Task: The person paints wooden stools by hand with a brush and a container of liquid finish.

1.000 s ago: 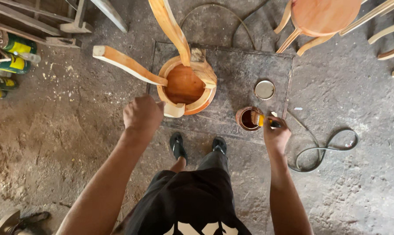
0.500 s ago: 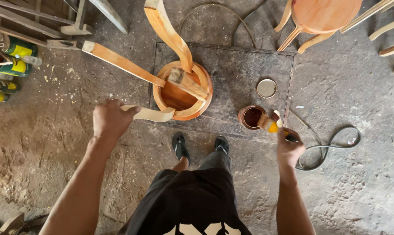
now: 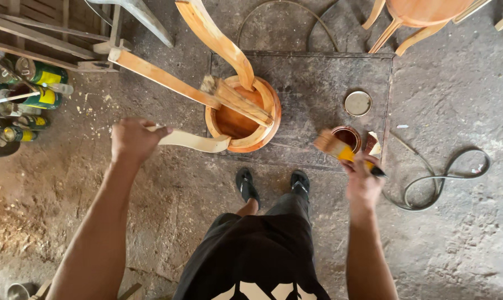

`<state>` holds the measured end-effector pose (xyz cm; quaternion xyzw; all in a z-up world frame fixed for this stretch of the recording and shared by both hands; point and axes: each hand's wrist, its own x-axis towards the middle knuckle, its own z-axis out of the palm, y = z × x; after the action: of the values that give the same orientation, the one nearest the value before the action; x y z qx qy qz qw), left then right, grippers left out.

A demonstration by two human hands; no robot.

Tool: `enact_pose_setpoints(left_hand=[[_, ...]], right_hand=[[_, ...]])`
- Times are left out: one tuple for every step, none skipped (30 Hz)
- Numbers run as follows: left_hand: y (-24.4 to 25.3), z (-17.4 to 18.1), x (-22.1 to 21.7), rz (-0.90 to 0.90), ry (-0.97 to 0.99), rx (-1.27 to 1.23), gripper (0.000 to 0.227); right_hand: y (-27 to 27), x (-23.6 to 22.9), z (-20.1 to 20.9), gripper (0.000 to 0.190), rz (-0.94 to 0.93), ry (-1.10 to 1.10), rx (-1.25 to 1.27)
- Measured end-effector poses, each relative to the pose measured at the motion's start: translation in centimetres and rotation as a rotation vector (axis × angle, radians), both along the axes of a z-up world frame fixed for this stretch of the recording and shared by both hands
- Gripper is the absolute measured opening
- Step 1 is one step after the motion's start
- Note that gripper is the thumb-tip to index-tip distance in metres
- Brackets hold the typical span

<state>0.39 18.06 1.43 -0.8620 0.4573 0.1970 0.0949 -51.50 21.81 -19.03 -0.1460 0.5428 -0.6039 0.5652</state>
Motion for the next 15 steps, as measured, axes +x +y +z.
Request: enact_pose_setpoints(left_hand=[[-0.4, 0.4, 0.6, 0.016, 0.06, -0.074, 0.056], [-0.8, 0.7, 1.2, 0.03, 0.049, -0.035, 0.056], [-1.3, 1.1, 1.9, 0.042, 0.037, 0.0, 0.055], [-1.9, 1.5, 2.6, 0.055, 0.025, 0.035, 0.055], [-2.4, 1.8, 3.1, 0.111, 0.084, 0.011, 0.052], [-2.8, 2.0, 3.7, 0.167, 0.143, -0.013, 0.049], [-3.1, 2.2, 4.2, 0.225, 0.202, -0.036, 0.047], [-3.4, 2.4, 4.8, 0.184, 0.186, -0.036, 0.045], [-3.8, 2.6, 5.4, 0.145, 0.168, -0.038, 0.044], [-4.1, 2.9, 6.1, 0.105, 0.15, -0.039, 0.043], [-4.4, 3.1, 6.6, 0.108, 0.172, -0.052, 0.041], [-4.6, 3.3, 7.1, 0.112, 0.194, -0.065, 0.04], [-4.8, 3.2, 7.5, 0.114, 0.22, -0.079, 0.038], [-5.0, 3.2, 8.0, 0.148, 0.229, -0.09, 0.038], [-5.1, 3.3, 8.5, 0.186, 0.238, -0.101, 0.038]], right_hand=[[-0.6, 2.3, -0.3, 0.019, 0.013, -0.03, -0.016], [-1.1, 4.5, -0.6, 0.02, 0.027, -0.061, -0.032], [-1.7, 6.6, -1.0, 0.021, 0.02, -0.057, 0.02], [-2.4, 8.7, -1.4, 0.021, 0.013, -0.053, 0.073], [-2.9, 10.5, -1.9, 0.02, 0.053, 0.033, 0.091], [-3.5, 12.2, -2.4, 0.019, 0.093, 0.118, 0.11], [-3.9, 13.5, -3.0, 0.019, 0.135, 0.203, 0.128], [-4.2, 14.7, -3.5, 0.017, 0.119, 0.201, 0.062], [-4.3, 16.3, -3.9, 0.016, 0.104, 0.196, -0.007], [-4.0, 17.8, -4.2, 0.014, 0.089, 0.191, -0.076], [-3.6, 19.0, -4.4, 0.013, 0.12, 0.273, -0.063], [-2.7, 20.2, -4.5, 0.013, 0.151, 0.354, -0.049], [-1.6, 21.2, -4.5, 0.012, 0.181, 0.44, -0.036], [-0.3, 22.1, -4.4, 0.012, 0.173, 0.502, -0.172], [1.0, 22.8, -4.2, 0.012, 0.17, 0.564, -0.308]])
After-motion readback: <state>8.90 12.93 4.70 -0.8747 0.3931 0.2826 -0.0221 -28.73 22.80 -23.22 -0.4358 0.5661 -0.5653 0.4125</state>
